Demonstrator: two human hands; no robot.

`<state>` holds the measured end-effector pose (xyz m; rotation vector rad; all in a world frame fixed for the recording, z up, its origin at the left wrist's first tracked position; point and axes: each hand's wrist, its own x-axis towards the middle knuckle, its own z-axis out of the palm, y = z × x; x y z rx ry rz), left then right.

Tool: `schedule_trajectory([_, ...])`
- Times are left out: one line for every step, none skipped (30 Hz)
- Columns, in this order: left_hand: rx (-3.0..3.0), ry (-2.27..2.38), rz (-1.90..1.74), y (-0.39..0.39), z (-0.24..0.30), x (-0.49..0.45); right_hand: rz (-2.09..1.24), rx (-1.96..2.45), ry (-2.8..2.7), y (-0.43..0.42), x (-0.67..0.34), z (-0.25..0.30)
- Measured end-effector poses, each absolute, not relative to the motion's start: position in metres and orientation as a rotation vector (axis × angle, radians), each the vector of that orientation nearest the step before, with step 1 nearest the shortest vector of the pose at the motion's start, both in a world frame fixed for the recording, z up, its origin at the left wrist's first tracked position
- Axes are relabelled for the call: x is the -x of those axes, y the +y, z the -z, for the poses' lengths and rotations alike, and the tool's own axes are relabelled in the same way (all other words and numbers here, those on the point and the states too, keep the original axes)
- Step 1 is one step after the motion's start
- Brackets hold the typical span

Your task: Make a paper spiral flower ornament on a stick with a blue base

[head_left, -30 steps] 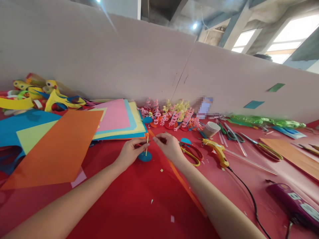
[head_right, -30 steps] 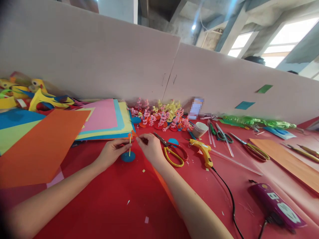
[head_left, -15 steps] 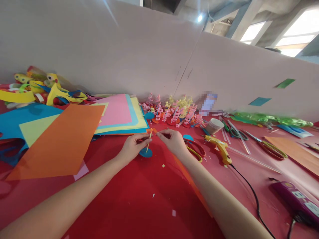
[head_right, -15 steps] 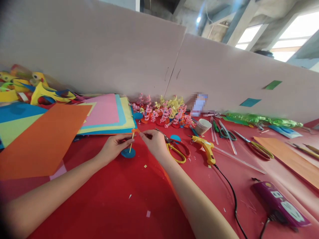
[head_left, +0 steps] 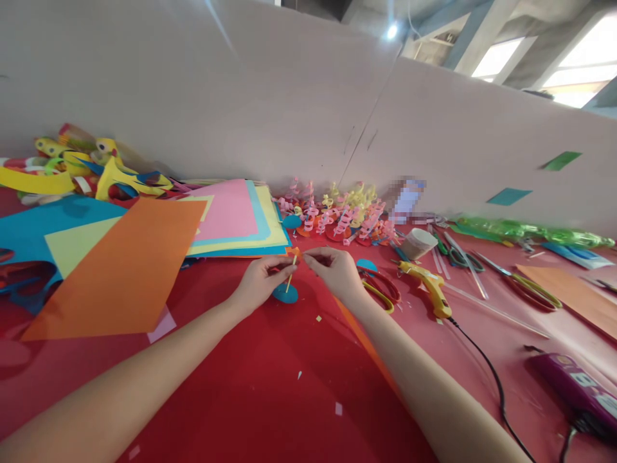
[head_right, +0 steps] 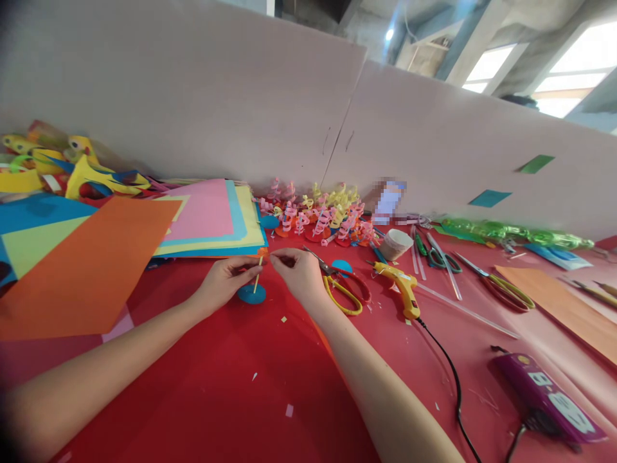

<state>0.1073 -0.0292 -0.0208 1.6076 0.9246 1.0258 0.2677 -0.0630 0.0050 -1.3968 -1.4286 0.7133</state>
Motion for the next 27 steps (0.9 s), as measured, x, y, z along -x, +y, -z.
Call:
schedule_trajectory([-1.608,0.916,-1.025,-0.0291,0.0207,-0.1074,-0.731,1.382,-1.426,-0.0630,-0.2671,-0.0050])
schedule_trajectory([-1.611,0.906,-1.029,-0.0290,0.0206,-0.1075,-0.746,1.368,-1.424,-0.0629,-0.2666,-0.0048])
schedule_trajectory([-1.618,0.896,-1.035,-0.0289,0.0205,-0.1074,-0.758,1.354,-1.424,-0.0627,-0.2662,-0.0044])
schedule_trajectory([-1.628,0.888,-1.040,-0.0289,0.0203,-0.1073,-0.765,1.341,-1.426,-0.0625,-0.2658,-0.0039])
schedule_trajectory([-1.639,0.883,-1.043,-0.0290,0.0201,-0.1072,-0.771,1.330,-1.429,-0.0623,-0.2654,-0.0035])
schedule_trajectory([-1.648,0.882,-1.044,-0.0291,0.0199,-0.1071,-0.776,1.321,-1.429,-0.0622,-0.2652,-0.0030])
schedule_trajectory([-1.656,0.883,-1.042,-0.0294,0.0196,-0.1070,-0.784,1.314,-1.428,-0.0622,-0.2650,-0.0027])
schedule_trajectory([-1.661,0.884,-1.041,-0.0296,0.0193,-0.1068,-0.792,1.308,-1.426,-0.0622,-0.2649,-0.0024])
schedule_trajectory([-1.664,0.887,-1.041,-0.0299,0.0190,-0.1067,-0.800,1.303,-1.424,-0.0622,-0.2648,-0.0023])
schedule_trajectory([-1.665,0.889,-1.040,-0.0301,0.0188,-0.1065,-0.808,1.299,-1.421,-0.0623,-0.2648,-0.0023])
schedule_trajectory([-1.662,0.891,-1.039,-0.0303,0.0185,-0.1064,-0.815,1.296,-1.417,-0.0625,-0.2649,-0.0024])
schedule_trajectory([-1.658,0.892,-1.036,-0.0304,0.0184,-0.1063,-0.822,1.295,-1.411,-0.0626,-0.2650,-0.0025])
schedule_trajectory([-1.652,0.893,-1.031,-0.0303,0.0183,-0.1063,-0.827,1.294,-1.403,-0.0627,-0.2651,-0.0027])
schedule_trajectory([-1.644,0.894,-1.024,-0.0302,0.0184,-0.1063,-0.834,1.292,-1.395,-0.0628,-0.2652,-0.0028])
schedule_trajectory([-1.634,0.895,-1.019,-0.0300,0.0186,-0.1064,-0.841,1.291,-1.386,-0.0629,-0.2653,-0.0029])
schedule_trajectory([-1.624,0.896,-1.019,-0.0297,0.0188,-0.1065,-0.848,1.289,-1.376,-0.0629,-0.2654,-0.0029])
schedule_trajectory([-1.617,0.895,-1.020,-0.0293,0.0191,-0.1067,-0.854,1.287,-1.366,-0.0628,-0.2654,-0.0029])
schedule_trajectory([-1.617,0.890,-1.022,-0.0289,0.0195,-0.1070,-0.860,1.285,-1.356,-0.0627,-0.2653,-0.0028])
schedule_trajectory([-1.619,0.882,-1.027,-0.0285,0.0198,-0.1072,-0.867,1.283,-1.348,-0.0625,-0.2652,-0.0027])
schedule_trajectory([-1.623,0.874,-1.035,-0.0281,0.0201,-0.1074,-0.874,1.280,-1.341,-0.0624,-0.2650,-0.0025])
schedule_trajectory([-1.626,0.866,-1.040,-0.0278,0.0203,-0.1075,-0.882,1.276,-1.336,-0.0622,-0.2647,-0.0022])
schedule_trajectory([-1.626,0.857,-1.043,-0.0276,0.0204,-0.1076,-0.891,1.272,-1.335,-0.0620,-0.2644,-0.0018])
schedule_trajectory([-1.625,0.849,-1.046,-0.0275,0.0204,-0.1075,-0.900,1.270,-1.336,-0.0619,-0.2642,-0.0014])
schedule_trajectory([-1.623,0.840,-1.050,-0.0275,0.0204,-0.1074,-0.907,1.268,-1.336,-0.0619,-0.2640,-0.0008])
schedule_trajectory([-1.624,0.831,-1.052,-0.0276,0.0203,-0.1073,-0.913,1.266,-1.335,-0.0618,-0.2639,-0.0002])
schedule_trajectory([-1.629,0.822,-1.053,-0.0277,0.0202,-0.1071,-0.918,1.264,-1.332,-0.0618,-0.2640,0.0004])
schedule_trajectory([-1.635,0.816,-1.054,-0.0278,0.0200,-0.1069,-0.913,1.261,-1.331,-0.0617,-0.2642,0.0009])
